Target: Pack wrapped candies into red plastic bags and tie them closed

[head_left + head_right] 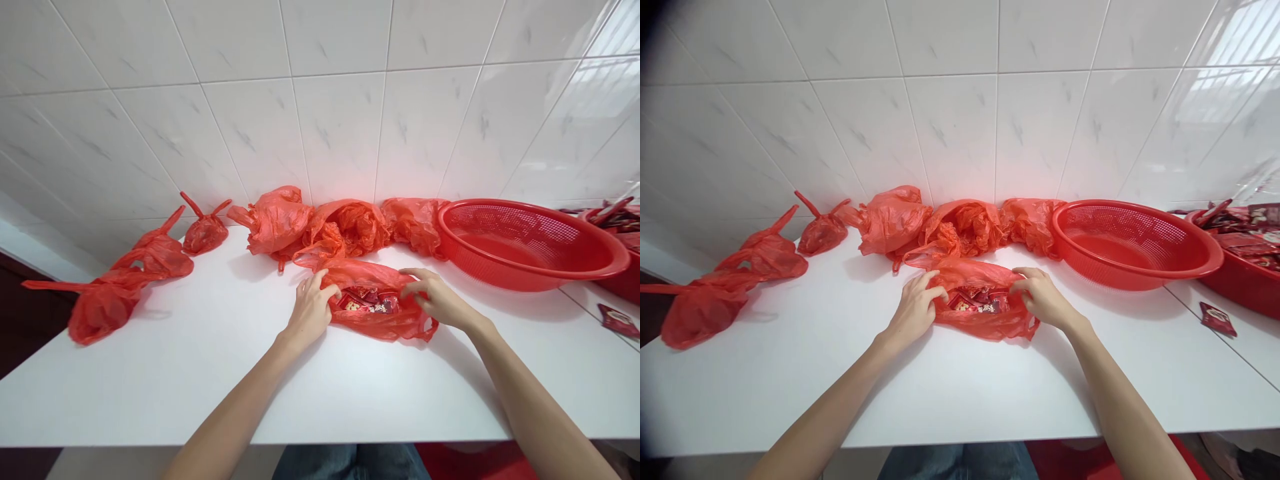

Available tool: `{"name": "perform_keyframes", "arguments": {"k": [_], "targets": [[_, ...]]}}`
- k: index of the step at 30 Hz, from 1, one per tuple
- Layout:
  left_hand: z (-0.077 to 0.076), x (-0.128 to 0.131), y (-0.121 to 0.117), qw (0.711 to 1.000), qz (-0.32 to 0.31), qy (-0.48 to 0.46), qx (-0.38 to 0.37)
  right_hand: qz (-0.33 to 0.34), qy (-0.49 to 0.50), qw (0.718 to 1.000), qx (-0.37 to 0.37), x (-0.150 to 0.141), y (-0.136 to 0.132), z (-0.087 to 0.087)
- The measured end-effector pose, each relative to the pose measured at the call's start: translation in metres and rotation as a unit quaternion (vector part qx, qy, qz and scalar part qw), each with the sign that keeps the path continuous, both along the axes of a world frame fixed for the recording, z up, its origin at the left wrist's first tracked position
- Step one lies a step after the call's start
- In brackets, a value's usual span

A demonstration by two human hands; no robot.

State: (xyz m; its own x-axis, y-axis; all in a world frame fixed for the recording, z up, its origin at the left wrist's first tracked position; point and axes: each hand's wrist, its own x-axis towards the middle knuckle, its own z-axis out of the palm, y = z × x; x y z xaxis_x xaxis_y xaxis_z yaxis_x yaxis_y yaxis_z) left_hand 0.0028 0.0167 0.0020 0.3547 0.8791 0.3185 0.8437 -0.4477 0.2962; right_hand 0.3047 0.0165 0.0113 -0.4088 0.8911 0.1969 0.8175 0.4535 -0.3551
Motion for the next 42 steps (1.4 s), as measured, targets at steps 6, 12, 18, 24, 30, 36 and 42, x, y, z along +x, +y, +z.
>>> {"name": "perform_keyframes", "arguments": {"k": [6, 12, 18, 24, 30, 36, 42], "targets": [[-0.002, -0.003, 0.008, 0.999, 0.019, -0.019, 0.042, -0.054, 0.027, 0.997, 0.048, 0.009, 0.008, -0.006], [0.001, -0.002, 0.009, 0.996, 0.053, -0.060, 0.025, -0.026, 0.106, 0.994, -0.021, 0.012, 0.003, 0.008], [0.002, -0.004, 0.011, 0.984, 0.075, -0.148, 0.072, 0.000, 0.129, 0.991, -0.019, 0.018, 0.004, 0.012], [0.004, -0.005, 0.012, 0.967, 0.078, -0.213, 0.119, -0.025, 0.153, 0.987, 0.046, 0.024, 0.008, 0.010], [0.005, -0.005, 0.012, 0.960, 0.079, -0.232, 0.132, -0.076, 0.175, 0.974, 0.119, 0.026, 0.008, 0.009], [0.005, -0.007, 0.012, 0.955, 0.076, -0.245, 0.148, -0.105, 0.207, 0.963, 0.140, 0.022, 0.003, 0.016], [0.008, -0.007, 0.011, 0.951, 0.077, -0.256, 0.152, -0.084, 0.270, 0.953, 0.112, 0.021, -0.001, 0.024]]}}
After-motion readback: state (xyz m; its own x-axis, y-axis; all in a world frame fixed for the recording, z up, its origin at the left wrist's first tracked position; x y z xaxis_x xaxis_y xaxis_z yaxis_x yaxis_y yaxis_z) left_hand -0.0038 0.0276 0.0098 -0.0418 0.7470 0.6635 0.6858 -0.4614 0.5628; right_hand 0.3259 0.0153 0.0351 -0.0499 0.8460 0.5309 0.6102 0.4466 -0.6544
